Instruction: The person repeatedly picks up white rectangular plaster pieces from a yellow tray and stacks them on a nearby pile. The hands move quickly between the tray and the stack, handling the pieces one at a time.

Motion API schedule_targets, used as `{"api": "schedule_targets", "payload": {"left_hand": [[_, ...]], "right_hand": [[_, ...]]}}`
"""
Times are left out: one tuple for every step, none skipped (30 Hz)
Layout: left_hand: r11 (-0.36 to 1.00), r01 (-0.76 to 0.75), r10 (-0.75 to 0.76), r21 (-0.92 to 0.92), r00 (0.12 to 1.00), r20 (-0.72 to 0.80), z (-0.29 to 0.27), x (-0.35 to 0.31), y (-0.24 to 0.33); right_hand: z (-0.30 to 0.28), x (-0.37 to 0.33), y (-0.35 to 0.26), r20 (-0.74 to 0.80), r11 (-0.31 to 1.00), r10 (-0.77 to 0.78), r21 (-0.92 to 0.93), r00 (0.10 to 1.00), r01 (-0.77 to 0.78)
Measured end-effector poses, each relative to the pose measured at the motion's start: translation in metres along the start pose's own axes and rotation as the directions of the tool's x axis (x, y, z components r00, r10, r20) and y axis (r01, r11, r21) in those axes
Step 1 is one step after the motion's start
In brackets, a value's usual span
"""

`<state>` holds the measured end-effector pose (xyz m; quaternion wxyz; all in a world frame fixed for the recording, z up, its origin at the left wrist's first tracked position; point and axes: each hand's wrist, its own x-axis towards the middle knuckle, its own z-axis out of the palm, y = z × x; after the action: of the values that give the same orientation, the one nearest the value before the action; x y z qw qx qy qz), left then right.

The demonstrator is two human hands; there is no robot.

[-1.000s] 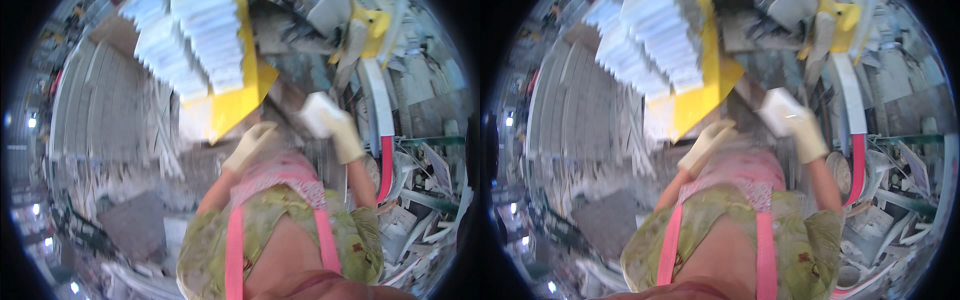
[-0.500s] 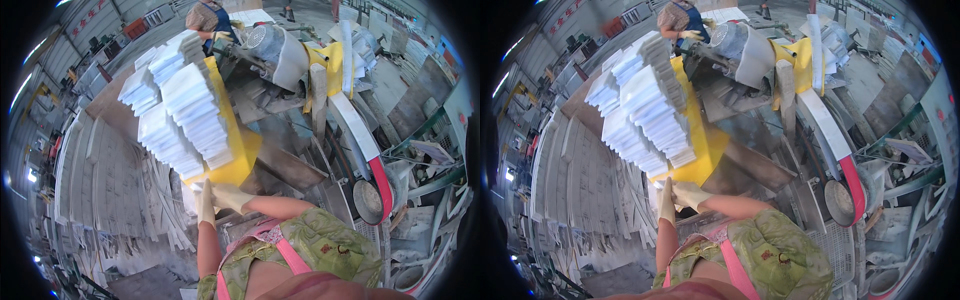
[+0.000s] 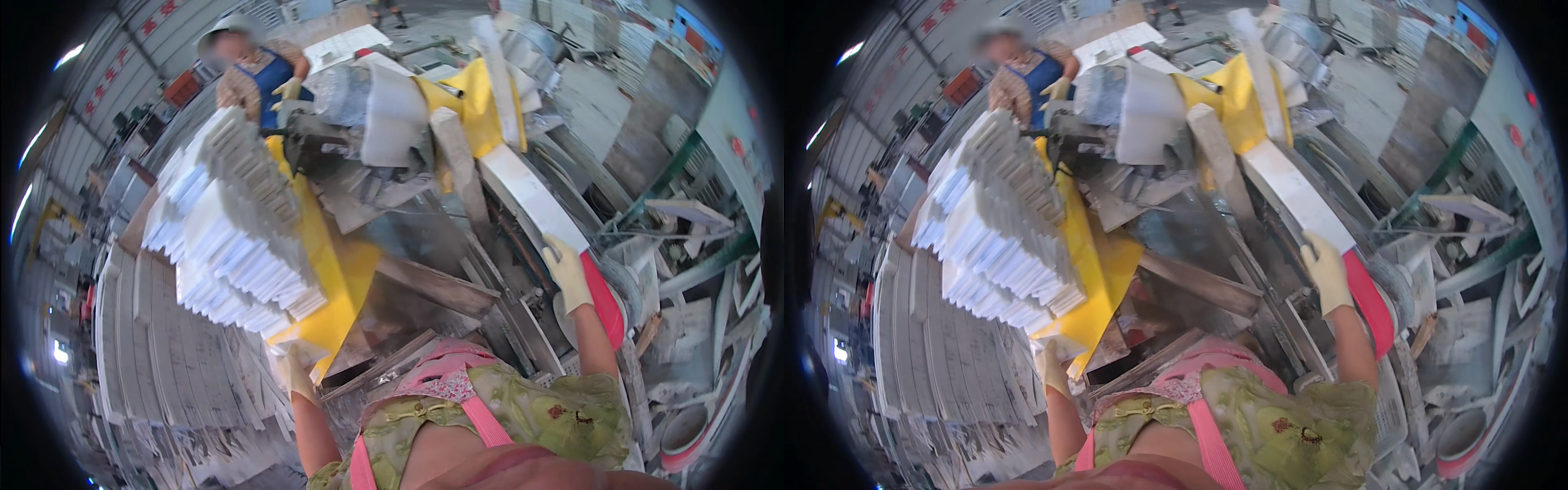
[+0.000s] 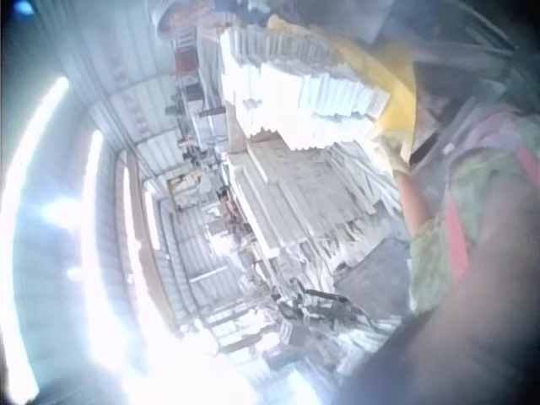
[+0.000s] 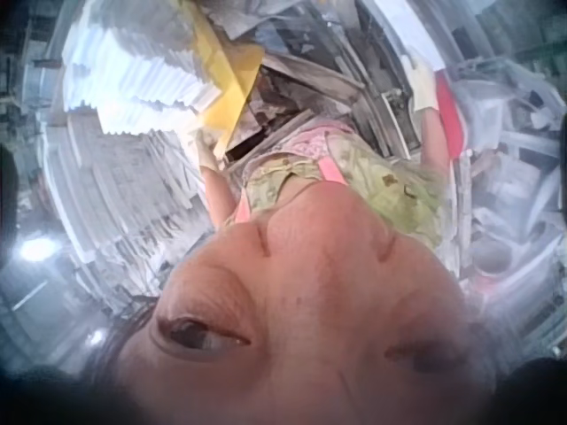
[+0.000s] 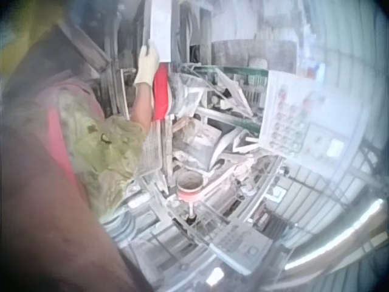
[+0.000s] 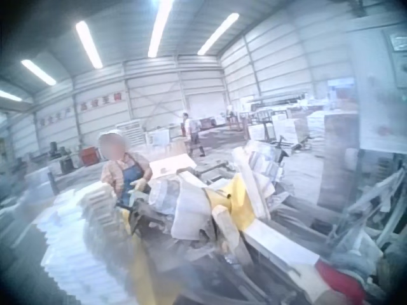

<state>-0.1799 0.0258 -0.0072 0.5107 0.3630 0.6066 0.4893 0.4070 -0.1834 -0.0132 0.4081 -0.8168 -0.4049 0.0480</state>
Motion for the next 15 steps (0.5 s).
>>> {"api": "schedule_targets", "payload": {"left_hand": [[0.999,0.029,-0.029,0.023,0.999,0.018,0.003,0.006,-0.002],[0.998,0.038,-0.039,0.045,0.999,0.008,0.004,0.011,-0.005],[0.998,0.008,-0.008,0.057,1.0,-0.008,0.002,0.017,-0.008],[0.999,-0.03,0.03,0.029,1.0,-0.004,0.0,0.023,-0.012],[0.998,-0.039,0.038,0.053,0.999,0.01,-0.005,0.029,-0.015],[0.996,-0.044,0.041,0.074,0.998,0.045,-0.011,0.036,-0.017],[0.993,-0.047,0.043,0.11,0.998,0.044,-0.018,0.042,-0.018],[0.992,-0.066,0.054,0.107,0.992,0.115,-0.024,0.047,-0.019],[0.99,-0.085,0.067,0.116,0.987,0.149,-0.03,0.051,-0.019],[0.984,-0.104,0.08,0.143,0.984,0.161,-0.034,0.054,-0.018],[0.982,-0.102,0.073,0.157,0.981,0.18,-0.038,0.055,-0.017],[0.977,-0.096,0.063,0.188,0.983,0.175,-0.04,0.055,-0.017],[0.97,-0.091,0.05,0.224,0.982,0.18,-0.041,0.053,-0.016],[0.969,-0.098,0.062,0.226,0.985,0.162,-0.04,0.05,-0.016],[0.967,-0.102,0.067,0.235,0.986,0.152,-0.038,0.046,-0.016]], "right_hand": [[-0.021,-0.003,0.018,-0.01,0.991,0.063,-0.12,0.998,-0.064],[-0.039,-0.004,0.033,0.013,0.988,0.008,-0.156,1.0,-0.006],[-0.053,-0.006,0.045,0.037,0.972,-0.013,-0.235,0.999,0.021],[-0.063,-0.006,0.054,0.111,0.939,-0.102,-0.316,0.989,0.133],[-0.071,-0.007,0.06,0.183,0.893,-0.16,-0.392,0.97,0.221],[-0.076,-0.008,0.065,0.251,0.835,-0.218,-0.452,0.943,0.313],[-0.077,-0.007,0.068,0.323,0.834,-0.18,-0.45,0.929,0.319],[-0.075,-0.007,0.068,0.382,0.836,-0.151,-0.443,0.912,0.324],[-0.07,-0.005,0.067,0.425,0.846,-0.147,-0.413,0.893,0.336],[-0.063,-0.004,0.065,0.432,0.816,-0.137,-0.46,0.891,0.349],[-0.056,-0.002,0.062,0.42,0.792,-0.121,-0.505,0.899,0.343],[-0.046,0.0,0.058,0.392,0.776,-0.143,-0.525,0.909,0.348],[-0.038,0.003,0.055,0.341,0.756,-0.197,-0.544,0.919,0.364],[-0.028,0.006,0.052,0.316,0.745,-0.196,-0.568,0.928,0.35],[-0.023,0.009,0.05,0.298,0.761,-0.203,-0.551,0.933,0.342]]}}
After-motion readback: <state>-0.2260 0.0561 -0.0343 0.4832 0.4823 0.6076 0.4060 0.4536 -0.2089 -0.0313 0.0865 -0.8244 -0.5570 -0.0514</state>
